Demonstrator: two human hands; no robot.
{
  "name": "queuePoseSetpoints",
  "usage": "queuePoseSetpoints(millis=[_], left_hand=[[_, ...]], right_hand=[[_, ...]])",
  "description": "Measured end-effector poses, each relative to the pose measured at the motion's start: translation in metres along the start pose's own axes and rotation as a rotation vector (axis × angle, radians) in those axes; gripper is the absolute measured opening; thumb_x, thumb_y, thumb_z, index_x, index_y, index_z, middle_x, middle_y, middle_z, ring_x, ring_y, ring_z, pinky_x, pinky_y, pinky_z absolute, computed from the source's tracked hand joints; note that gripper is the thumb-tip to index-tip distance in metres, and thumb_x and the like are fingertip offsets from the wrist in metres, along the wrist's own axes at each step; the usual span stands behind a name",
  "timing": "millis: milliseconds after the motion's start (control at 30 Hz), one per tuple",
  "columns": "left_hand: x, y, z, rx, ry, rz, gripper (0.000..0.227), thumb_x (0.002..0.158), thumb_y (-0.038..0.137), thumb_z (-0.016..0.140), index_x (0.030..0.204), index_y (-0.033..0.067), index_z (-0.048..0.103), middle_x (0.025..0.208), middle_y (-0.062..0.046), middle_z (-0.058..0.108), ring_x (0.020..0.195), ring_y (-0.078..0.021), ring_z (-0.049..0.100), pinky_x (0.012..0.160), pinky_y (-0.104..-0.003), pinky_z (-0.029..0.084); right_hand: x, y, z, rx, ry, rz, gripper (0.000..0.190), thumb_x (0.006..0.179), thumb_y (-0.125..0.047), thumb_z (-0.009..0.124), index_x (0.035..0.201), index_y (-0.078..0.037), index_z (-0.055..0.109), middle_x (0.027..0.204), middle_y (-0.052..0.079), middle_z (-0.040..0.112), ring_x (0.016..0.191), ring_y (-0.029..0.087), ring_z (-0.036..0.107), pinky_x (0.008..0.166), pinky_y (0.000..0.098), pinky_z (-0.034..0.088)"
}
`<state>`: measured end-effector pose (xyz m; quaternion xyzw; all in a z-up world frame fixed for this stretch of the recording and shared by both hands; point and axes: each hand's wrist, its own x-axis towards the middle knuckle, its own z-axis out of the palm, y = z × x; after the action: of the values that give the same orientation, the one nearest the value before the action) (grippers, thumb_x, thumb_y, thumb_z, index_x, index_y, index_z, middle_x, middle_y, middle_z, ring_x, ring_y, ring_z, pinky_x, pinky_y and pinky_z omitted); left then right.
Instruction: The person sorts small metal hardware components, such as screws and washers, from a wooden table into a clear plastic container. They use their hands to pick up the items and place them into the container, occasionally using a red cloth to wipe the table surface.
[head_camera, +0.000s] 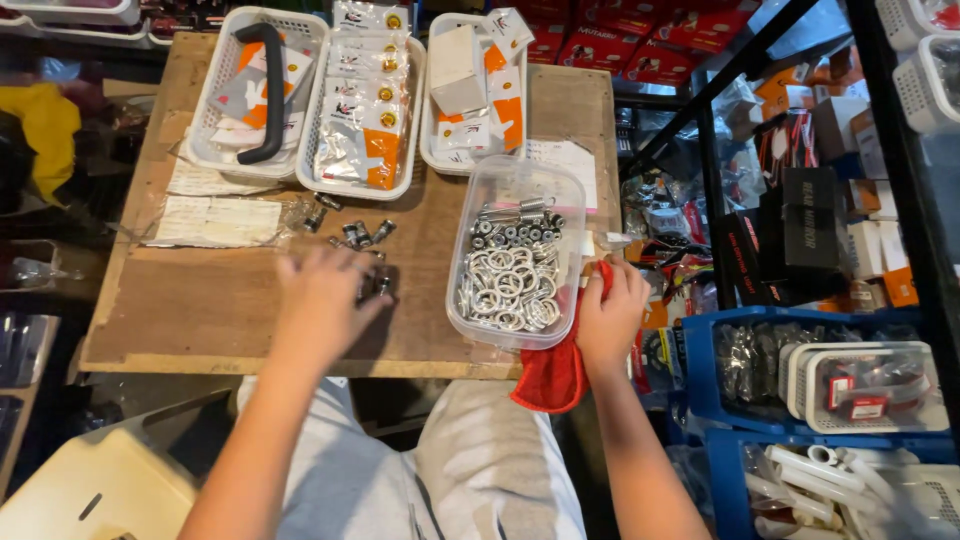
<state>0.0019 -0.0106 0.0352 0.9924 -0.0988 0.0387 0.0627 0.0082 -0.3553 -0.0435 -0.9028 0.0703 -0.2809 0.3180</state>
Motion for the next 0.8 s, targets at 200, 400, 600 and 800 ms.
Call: queuePoseSetpoints(millis=[200,400,600,800], left_hand=[[-0.002,0.009,0.025,0.172,0.063,0.061,0.034,0.086,0.032,0.074,0.119,0.0285,0.068,0.108,0.006,0.069,0.109,-0.0182,0.058,0.090,-0.042,0.037],[0.005,0.008,0.040,0.171,0.166,0.137,0.016,0.091,0.021,0.066,0.105,0.0238,0.072,0.099,0.001,0.069,0.096,-0.0213,0.063,0.082,-0.041,0.037],[0.006,0.005,0.047,0.121,0.251,0.142,0.029,0.079,0.035,0.075,0.103,0.0223,0.067,0.098,0.001,0.067,0.094,-0.0211,0.063,0.082,-0.039,0.041],[0.033,0.039,0.008,-0.445,0.440,0.111,0.030,0.086,0.012,0.077,0.115,0.0125,0.072,0.105,-0.008,0.072,0.103,-0.0314,0.068,0.086,-0.041,0.049]], right_hand=[[-0.001,0.006,0.004,-0.016,0.013,-0.028,0.019,0.099,-0.015,0.060,0.106,-0.001,0.070,0.120,0.016,0.065,0.113,0.037,0.060,0.102,0.0483,0.047],[-0.002,0.011,0.006,-0.029,0.026,-0.036,0.017,0.097,-0.014,0.061,0.106,-0.003,0.070,0.119,0.014,0.065,0.112,0.036,0.060,0.103,0.0471,0.047],[-0.002,0.014,0.008,-0.039,0.031,-0.040,0.018,0.097,-0.016,0.062,0.107,-0.003,0.070,0.119,0.013,0.065,0.112,0.035,0.060,0.103,0.0472,0.047],[-0.001,0.009,0.004,-0.030,0.022,-0.030,0.015,0.096,-0.015,0.062,0.104,-0.006,0.071,0.119,0.013,0.066,0.111,0.036,0.061,0.102,0.0471,0.048]])
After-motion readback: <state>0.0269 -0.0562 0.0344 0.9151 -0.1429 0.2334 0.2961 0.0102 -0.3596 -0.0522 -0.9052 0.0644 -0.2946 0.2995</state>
